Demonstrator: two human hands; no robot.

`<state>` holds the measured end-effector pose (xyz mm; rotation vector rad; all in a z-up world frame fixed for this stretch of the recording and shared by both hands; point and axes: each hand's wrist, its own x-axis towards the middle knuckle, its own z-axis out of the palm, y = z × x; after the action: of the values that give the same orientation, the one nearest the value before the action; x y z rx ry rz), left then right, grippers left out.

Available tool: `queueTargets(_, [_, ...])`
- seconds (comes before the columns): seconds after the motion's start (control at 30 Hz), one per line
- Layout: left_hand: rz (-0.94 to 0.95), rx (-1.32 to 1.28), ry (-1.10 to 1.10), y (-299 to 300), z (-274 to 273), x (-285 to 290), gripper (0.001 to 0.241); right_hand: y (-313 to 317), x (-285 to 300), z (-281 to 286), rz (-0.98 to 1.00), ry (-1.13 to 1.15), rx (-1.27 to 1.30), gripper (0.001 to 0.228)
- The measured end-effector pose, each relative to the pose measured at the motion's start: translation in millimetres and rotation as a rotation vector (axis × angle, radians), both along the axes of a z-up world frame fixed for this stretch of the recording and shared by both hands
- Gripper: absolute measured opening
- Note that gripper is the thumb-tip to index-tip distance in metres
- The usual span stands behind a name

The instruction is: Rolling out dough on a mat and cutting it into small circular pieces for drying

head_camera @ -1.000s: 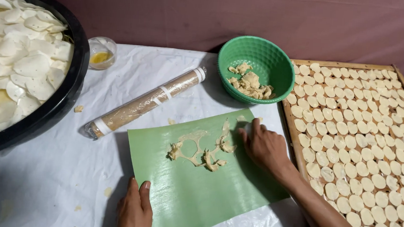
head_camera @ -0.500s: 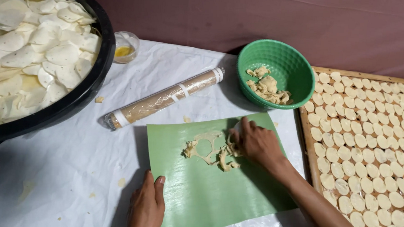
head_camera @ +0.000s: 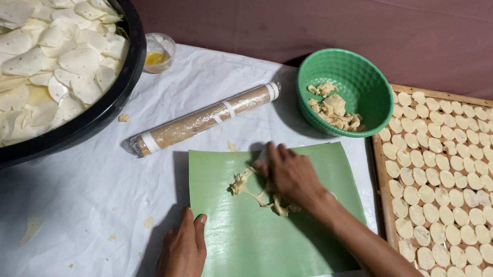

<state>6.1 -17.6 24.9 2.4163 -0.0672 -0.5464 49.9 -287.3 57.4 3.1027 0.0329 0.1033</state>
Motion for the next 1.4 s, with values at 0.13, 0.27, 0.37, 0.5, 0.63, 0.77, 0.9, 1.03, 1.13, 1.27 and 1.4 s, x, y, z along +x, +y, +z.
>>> queueTargets(0.13, [-0.008, 0.063, 0.065, 1, 0, -1, 0.030, 23, -19, 17, 0.325, 0.225, 0.210, 0.051])
queueTargets(0.27, [-0.010, 0.158, 0.110, 4, 4, 3, 0.053, -17, -4, 27, 0.118, -0.018, 0.175, 0.046])
queueTargets(0.37, [-0.113, 0.395, -0.059, 11, 17, 9, 0.047, -43, 14, 14, -0.084, -0.158, -0.072, 0.042])
queueTargets(0.5, [-0.058, 0.266, -0.449, 2, 92, 44, 0.047, -47, 22, 8, -0.065, -0.057, -0.122, 0.061])
queueTargets(0.63, [-0.155, 0.032, -0.952, -37, 108, 141, 0.048, -19, 6, 35, -0.137, -0.113, -0.069, 0.071])
queueTargets(0.77, [-0.093, 0.312, -0.981, -68, 60, 287, 0.045, -3, -18, 57, -0.152, -0.053, 0.007, 0.069])
queueTargets(0.9, [-0.053, 0.387, -0.779, -66, -15, 389, 0.068, -7, -29, 61, -0.172, -0.034, 0.049, 0.064])
queueTargets(1.03, [-0.027, 0.352, -0.639, -56, -2, 371, 0.051, -6, -28, 67, -0.130, -0.106, 0.069, 0.055])
queueTargets(1.13, [-0.010, 0.351, -0.804, -55, 4, 360, 0.059, -2, -21, 66, -0.108, -0.179, 0.130, 0.049])
queueTargets(1.27, [-0.029, 0.164, -1.209, -72, 36, 304, 0.050, 3, -3, 58, -0.025, -0.341, 0.495, 0.040])
queueTargets(1.4, [-0.124, -0.617, -0.643, -108, 81, 178, 0.030, 7, 15, 56, 0.117, -0.440, 0.809, 0.041])
